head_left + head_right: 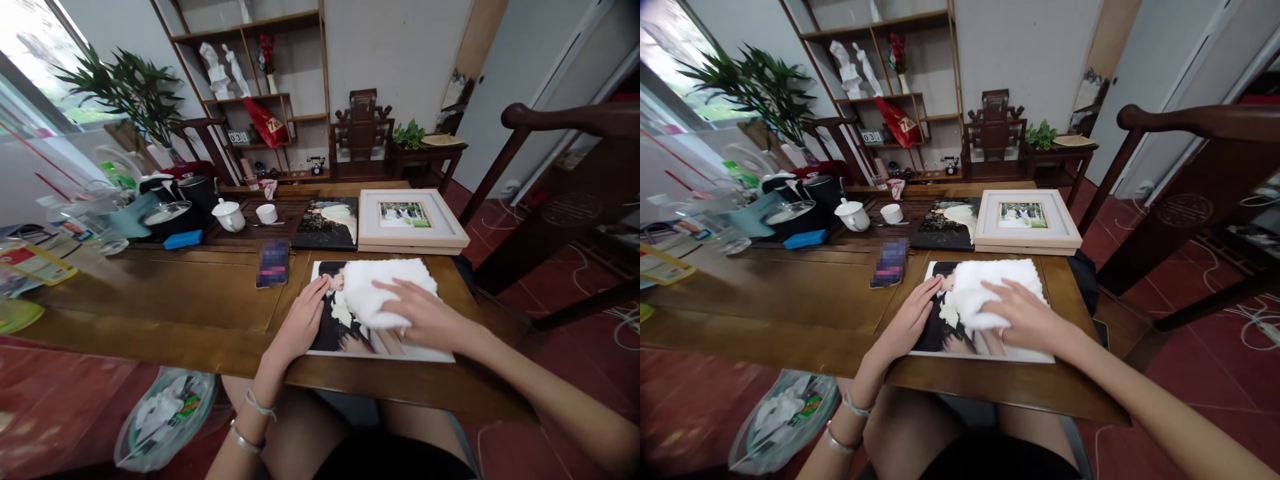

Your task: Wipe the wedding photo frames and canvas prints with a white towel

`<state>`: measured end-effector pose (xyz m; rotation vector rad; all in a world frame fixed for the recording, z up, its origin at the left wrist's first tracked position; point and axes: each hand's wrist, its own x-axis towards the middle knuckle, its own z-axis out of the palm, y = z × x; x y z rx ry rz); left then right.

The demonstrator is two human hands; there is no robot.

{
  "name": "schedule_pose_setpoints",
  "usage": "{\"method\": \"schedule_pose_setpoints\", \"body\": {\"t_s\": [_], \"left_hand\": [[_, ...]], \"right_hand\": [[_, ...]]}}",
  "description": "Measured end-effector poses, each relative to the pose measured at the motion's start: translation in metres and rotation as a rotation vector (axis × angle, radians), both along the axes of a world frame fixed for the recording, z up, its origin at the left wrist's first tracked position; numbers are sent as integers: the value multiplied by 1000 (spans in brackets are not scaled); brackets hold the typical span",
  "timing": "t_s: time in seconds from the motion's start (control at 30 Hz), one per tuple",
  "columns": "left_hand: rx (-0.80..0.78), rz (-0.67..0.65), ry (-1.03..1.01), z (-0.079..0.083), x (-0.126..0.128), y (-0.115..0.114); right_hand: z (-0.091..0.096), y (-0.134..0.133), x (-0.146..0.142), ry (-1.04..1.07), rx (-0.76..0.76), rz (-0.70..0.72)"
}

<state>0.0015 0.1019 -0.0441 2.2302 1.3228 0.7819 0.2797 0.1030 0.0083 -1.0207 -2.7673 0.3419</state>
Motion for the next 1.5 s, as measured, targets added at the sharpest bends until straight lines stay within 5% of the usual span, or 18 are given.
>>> {"method": "schedule_pose_setpoints", "body": {"t_s": [0.1, 0.2, 0.47, 0.57, 0.77, 0.9, 1.03, 1.13, 1.37, 1.5], "left_hand": [[-17, 14, 3, 0, 0, 0], [-23, 21, 16, 1, 0, 0], [0, 5, 20, -2, 0, 0], [-1, 4, 28, -1, 0, 0], [-12, 8, 22, -1, -1, 0], [-17, 13, 36, 1, 0, 0], [-20, 21, 41, 3, 1, 0], [-16, 20, 34, 2, 1, 0], [15, 4, 34, -1, 0, -1], [16, 2, 34, -1, 0, 0]], "right_hand": [[-5, 37, 10, -43, 107, -109], [0, 43, 7, -89, 135, -164], [15, -73, -24, -258, -135, 75], [17, -85, -22, -225, -206, 111], [27, -16, -8, -179, -77, -106], [13, 33, 6, -139, 82, -153], [-2, 47, 18, -88, 154, -120], [0, 22, 19, -126, 121, -114], [26, -80, 10, -137, -87, 1], [34, -80, 5, -146, -158, -44]]}}
